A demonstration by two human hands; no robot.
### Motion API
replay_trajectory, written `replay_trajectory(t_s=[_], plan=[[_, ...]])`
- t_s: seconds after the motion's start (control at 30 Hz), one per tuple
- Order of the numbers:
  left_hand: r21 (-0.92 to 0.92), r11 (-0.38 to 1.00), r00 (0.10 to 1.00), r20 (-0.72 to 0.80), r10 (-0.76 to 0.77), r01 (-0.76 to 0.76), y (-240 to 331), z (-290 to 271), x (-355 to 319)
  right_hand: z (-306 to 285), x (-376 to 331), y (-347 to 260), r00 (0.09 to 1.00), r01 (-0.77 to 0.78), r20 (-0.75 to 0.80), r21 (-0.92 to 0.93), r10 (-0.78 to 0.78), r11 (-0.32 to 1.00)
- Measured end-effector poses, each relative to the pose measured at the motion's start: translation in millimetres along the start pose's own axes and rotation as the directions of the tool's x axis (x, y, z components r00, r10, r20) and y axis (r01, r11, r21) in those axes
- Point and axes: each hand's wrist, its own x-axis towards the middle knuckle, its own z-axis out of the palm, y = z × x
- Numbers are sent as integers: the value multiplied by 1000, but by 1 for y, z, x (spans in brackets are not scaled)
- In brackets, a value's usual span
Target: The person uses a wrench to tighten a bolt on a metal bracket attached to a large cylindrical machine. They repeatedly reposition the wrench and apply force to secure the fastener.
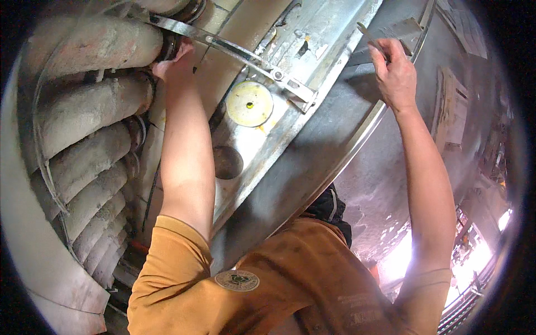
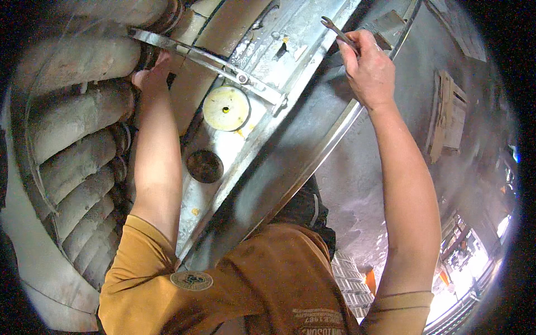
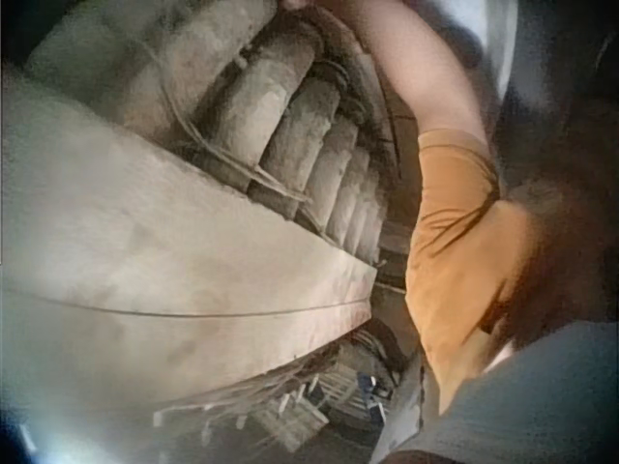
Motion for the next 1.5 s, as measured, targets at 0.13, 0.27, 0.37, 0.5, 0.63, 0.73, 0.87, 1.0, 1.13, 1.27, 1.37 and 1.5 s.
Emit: replay_trajectory(t_s=[0.13,0.27,0.37,0.5,0.63,0.73,0.87,1.0,1.13,1.27,1.37,1.5], plan=[[-84,993,981,-181,66,-82,-14,11,-5,0,-1,0,1000,-10,6,-16,10,1000],[8,966,964,-58,260,-260,-8,1,7,1,2,1,1000,15,13,-21,-15,1000],[305,927,976,43,215,-217,1,-8,-2,0,0,2,1000,5,16,-29,-4,1000],[418,904,975,-223,4,92,53,-16,22,-1,-1,-2,999,-8,45,-24,9,1000],[282,945,985,-100,-142,165,31,-22,6,-2,2,-4,999,0,35,17,-1,1000],[-46,998,990,135,-39,46,-3,-9,-17,-3,3,-3,997,-27,65,-14,27,1000],[-146,985,990,97,106,-92,-7,-2,-10,-4,2,-6,995,-39,84,-53,43,998],[129,959,967,76,244,-252,-8,-4,-18,-5,3,-5,996,-36,76,-40,39,999],[349,932,995,14,103,-101,30,-24,8,-2,-1,-6,998,-31,60,-16,32,999],[442,897,950,-288,119,21,41,-26,33,-6,5,-11,997,-22,73,-39,25,999],[362,925,985,-160,-63,118,59,-52,69,-2,4,-13,997,-6,79,-42,9,999],[106,971,708,668,-228,213,6,-39,10,-3,2,-9,995,6,95,-87,2,996]])
